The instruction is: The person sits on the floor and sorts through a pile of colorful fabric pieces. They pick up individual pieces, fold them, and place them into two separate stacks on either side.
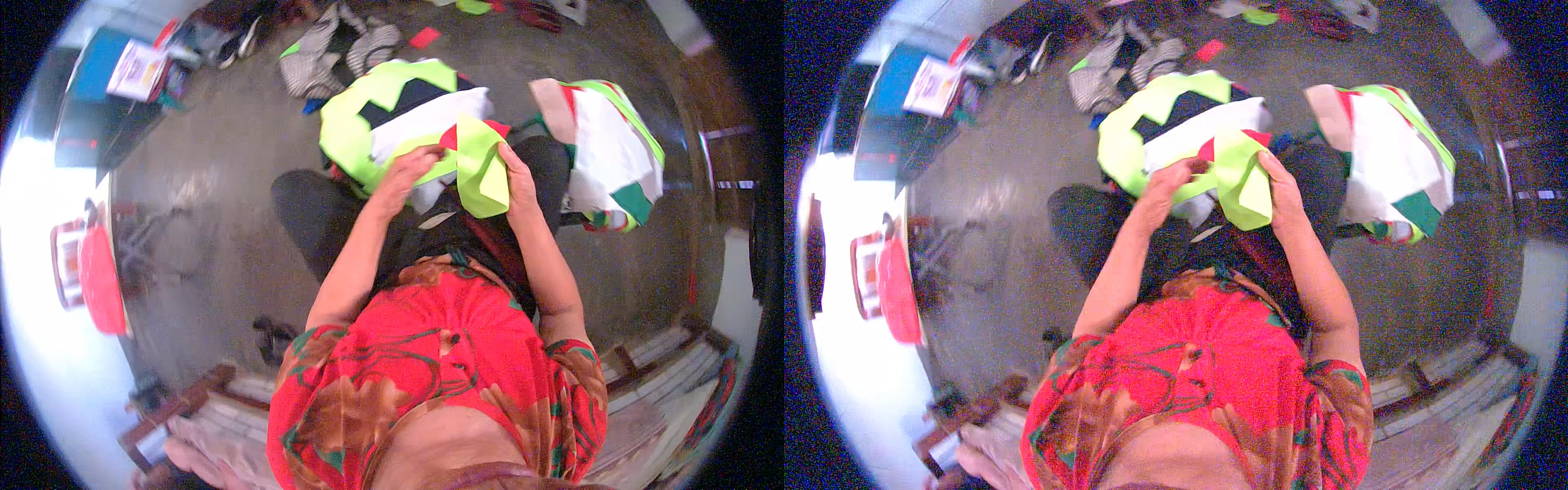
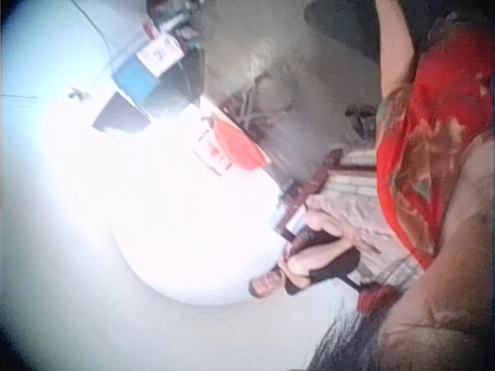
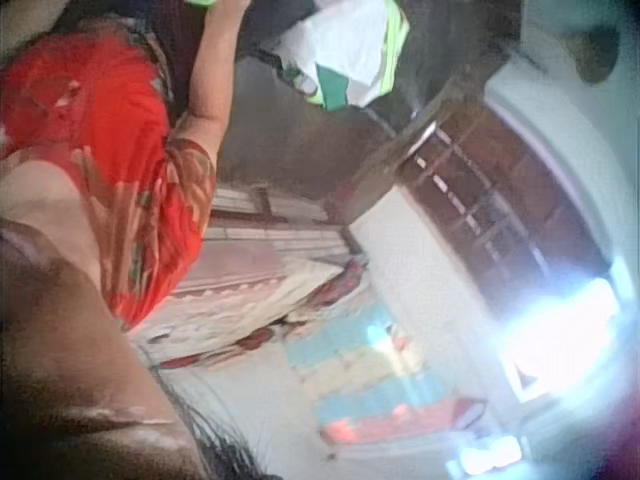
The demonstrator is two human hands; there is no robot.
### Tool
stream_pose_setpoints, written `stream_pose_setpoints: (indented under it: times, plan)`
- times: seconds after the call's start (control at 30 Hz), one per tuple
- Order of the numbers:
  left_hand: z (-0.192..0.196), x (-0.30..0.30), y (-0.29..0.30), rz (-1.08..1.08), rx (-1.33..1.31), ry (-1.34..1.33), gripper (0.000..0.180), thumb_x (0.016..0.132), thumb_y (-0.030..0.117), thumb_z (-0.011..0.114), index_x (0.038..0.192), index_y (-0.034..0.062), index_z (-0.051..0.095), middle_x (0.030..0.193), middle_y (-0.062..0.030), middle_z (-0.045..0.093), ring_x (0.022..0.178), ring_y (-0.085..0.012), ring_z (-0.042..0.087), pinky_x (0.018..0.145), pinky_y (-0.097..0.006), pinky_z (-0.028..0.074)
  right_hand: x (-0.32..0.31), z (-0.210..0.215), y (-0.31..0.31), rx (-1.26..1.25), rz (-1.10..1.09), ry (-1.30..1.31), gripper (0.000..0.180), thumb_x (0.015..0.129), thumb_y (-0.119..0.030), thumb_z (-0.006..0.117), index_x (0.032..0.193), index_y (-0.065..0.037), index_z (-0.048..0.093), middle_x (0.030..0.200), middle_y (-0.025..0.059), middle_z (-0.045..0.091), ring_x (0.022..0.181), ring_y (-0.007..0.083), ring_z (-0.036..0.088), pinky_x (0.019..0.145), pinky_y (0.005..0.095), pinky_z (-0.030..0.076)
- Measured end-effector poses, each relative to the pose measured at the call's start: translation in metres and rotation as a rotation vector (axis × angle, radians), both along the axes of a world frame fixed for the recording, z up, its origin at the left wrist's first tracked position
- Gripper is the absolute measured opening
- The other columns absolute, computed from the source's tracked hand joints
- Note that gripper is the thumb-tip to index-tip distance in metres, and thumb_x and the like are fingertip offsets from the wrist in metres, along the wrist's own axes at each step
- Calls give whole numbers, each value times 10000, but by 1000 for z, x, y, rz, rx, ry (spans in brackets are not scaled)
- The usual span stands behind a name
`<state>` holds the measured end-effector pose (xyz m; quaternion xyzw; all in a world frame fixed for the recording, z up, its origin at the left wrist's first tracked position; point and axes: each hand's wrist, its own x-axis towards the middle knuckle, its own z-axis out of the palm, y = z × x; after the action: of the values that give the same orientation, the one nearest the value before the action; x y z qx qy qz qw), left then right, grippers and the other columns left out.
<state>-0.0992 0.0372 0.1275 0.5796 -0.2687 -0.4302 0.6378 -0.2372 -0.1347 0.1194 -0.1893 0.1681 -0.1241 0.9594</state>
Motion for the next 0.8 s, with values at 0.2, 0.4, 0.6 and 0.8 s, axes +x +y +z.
stream_pose_setpoints:
  times: [0.2, 0.4, 0.6, 0.8]
  plan:
    - [-10, -29, -15, 269, -154, 434, 411, 844, 224, 640, 1190, 37, 521, 1115, -40, 589, 1035, -146, 538, 911, -302, 416, 10, -21, 31, -66, 183, 145, 379, 915, -203, 481, 1244, -17, 466, 1163, 124, 570, 1032, 243, 581, 903, 384, 471]
    - [-16, -4, -6, 515, 57, 248, 348, 858, 189, 616, 1128, -13, 527, 1031, -84, 616, 908, -175, 598, 823, -321, 474, 20, -25, 21, -111, 257, -47, 468, 915, -283, 463, 1293, -11, 412, 1203, 134, 545, 1109, 226, 510, 968, 355, 389]
    - [-20, 61, 4, 579, 109, 158, 302, 850, 174, 624, 1058, -34, 555, 964, -105, 641, 853, -196, 631, 755, -331, 515, 21, -33, 3, -69, 74, 60, 401, 932, -250, 422, 1252, -8, 438, 1217, 208, 528, 1145, 318, 512, 986, 429, 402]
    - [-71, 119, 3, 595, 7, 186, 281, 852, 149, 623, 1061, -31, 574, 945, -99, 644, 777, -177, 626, 705, -314, 507, 20, -47, -3, -43, 117, 9, 375, 930, -242, 443, 1218, -3, 469, 1149, 213, 571, 1075, 330, 561, 943, 424, 446]
